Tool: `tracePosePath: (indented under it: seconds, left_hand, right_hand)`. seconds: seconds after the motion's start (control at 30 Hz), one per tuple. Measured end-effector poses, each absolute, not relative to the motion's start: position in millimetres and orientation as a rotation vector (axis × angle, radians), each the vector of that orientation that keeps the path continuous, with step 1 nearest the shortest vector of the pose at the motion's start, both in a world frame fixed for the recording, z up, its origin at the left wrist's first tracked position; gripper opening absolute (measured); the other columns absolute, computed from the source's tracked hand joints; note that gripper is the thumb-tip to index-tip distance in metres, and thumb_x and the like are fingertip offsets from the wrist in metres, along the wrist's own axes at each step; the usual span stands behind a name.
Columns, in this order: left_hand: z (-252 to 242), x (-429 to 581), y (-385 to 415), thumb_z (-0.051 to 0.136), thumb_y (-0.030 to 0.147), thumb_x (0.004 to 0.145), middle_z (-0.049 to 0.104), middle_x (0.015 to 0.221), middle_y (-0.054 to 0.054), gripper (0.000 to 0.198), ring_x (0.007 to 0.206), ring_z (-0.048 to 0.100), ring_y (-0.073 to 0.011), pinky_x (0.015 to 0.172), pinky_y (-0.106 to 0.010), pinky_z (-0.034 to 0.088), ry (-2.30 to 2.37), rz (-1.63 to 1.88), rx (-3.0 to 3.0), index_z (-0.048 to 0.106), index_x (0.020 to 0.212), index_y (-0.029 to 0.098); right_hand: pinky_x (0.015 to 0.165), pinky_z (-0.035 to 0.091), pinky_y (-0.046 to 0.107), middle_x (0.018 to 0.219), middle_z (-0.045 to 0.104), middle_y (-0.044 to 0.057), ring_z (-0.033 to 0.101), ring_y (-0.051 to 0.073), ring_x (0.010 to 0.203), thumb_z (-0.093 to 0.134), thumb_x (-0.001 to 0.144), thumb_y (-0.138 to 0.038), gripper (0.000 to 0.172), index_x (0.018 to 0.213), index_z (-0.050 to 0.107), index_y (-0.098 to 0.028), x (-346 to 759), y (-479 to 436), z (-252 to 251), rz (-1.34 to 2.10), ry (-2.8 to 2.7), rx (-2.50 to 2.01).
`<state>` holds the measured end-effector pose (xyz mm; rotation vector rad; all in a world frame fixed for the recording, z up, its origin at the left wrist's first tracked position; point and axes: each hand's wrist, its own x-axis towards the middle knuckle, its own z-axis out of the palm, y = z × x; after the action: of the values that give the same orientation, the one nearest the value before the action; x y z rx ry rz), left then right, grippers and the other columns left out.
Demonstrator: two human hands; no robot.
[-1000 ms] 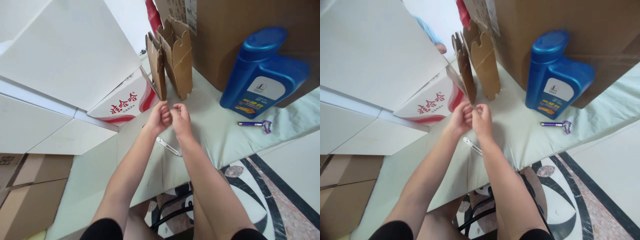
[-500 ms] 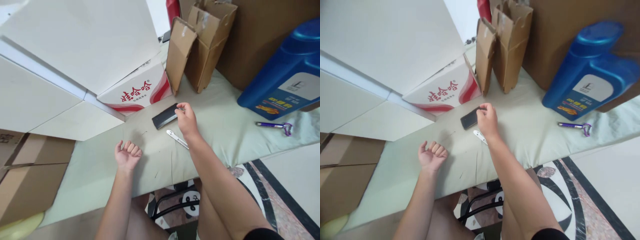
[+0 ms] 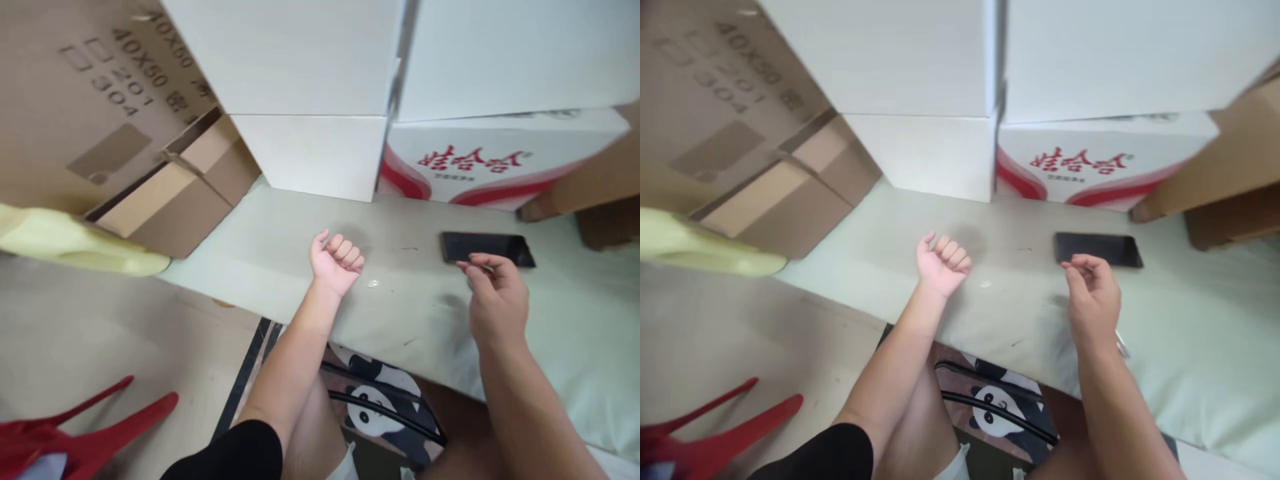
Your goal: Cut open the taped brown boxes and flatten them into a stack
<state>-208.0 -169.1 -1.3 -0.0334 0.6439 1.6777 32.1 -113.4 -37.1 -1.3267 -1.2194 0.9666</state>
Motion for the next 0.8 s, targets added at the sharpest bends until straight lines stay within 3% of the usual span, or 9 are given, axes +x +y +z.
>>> tracePosePath:
  seconds: [0.23, 0.33, 0.6, 0.7, 0.8]
  left_hand:
    - [11, -258, -200, 0.032, 0.041, 0.101, 0.010, 0.051, 0.005, 0.052, 0.041, 0.014, -0.0097, 0.045, -0.027, 0.015, 0.417, 1.886, -0.137, 0.010, 0.058, 0.020]
    - [16, -281, -214, 0.030, 0.039, 0.101, 0.007, 0.052, 0.006, 0.051, 0.042, 0.010, -0.0095, 0.045, -0.026, 0.014, 0.294, 1.975, -0.201, 0.009, 0.059, 0.020]
    - [21, -321, -243, 0.034, 0.040, 0.100, 0.009, 0.051, 0.005, 0.051, 0.043, 0.012, -0.0091, 0.046, -0.026, 0.017, 0.140, 2.173, -0.326, 0.011, 0.059, 0.020]
    - [12, -331, -246, 0.031, 0.041, 0.100, 0.011, 0.051, 0.004, 0.051, 0.044, 0.018, -0.0098, 0.047, -0.028, 0.025, 0.247, 2.255, -0.271, 0.012, 0.058, 0.020]
    - [-5, -342, -246, 0.023, 0.045, 0.103, 0.018, 0.053, 0.001, 0.051, 0.051, 0.035, -0.0126, 0.057, -0.029, 0.039, 0.613, 2.270, -0.096, 0.017, 0.059, 0.021]
  right_hand:
    - [0.079, 0.052, 0.044, 0.094, 0.066, 0.004, 0.071, 0.024, 0.087, 0.075, 0.069, -0.037, 0.036, 0.099, 0.057, -0.027, -46, -153, -30, 1.102, -1.492, -1.211]
    - [0.078, 0.053, 0.043, 0.093, 0.066, 0.004, 0.071, 0.024, 0.088, 0.072, 0.074, -0.036, 0.033, 0.101, 0.056, -0.026, -83, -161, -22, 1.125, -1.623, -1.156]
    - [0.090, 0.055, 0.046, 0.106, 0.066, 0.007, 0.068, 0.023, 0.100, 0.062, 0.088, -0.025, 0.025, 0.112, 0.057, -0.025, -188, -177, 19, 0.897, -2.237, -0.684]
    - [0.089, 0.055, 0.044, 0.106, 0.067, 0.007, 0.066, 0.024, 0.101, 0.059, 0.088, -0.020, 0.019, 0.106, 0.058, -0.026, -241, -193, 40, 0.720, -2.387, -0.453]
    - [0.089, 0.056, 0.042, 0.113, 0.068, 0.009, 0.066, 0.025, 0.106, 0.055, 0.086, -0.017, 0.023, 0.108, 0.061, -0.025, -297, -215, 54, 0.612, -2.505, -0.252]
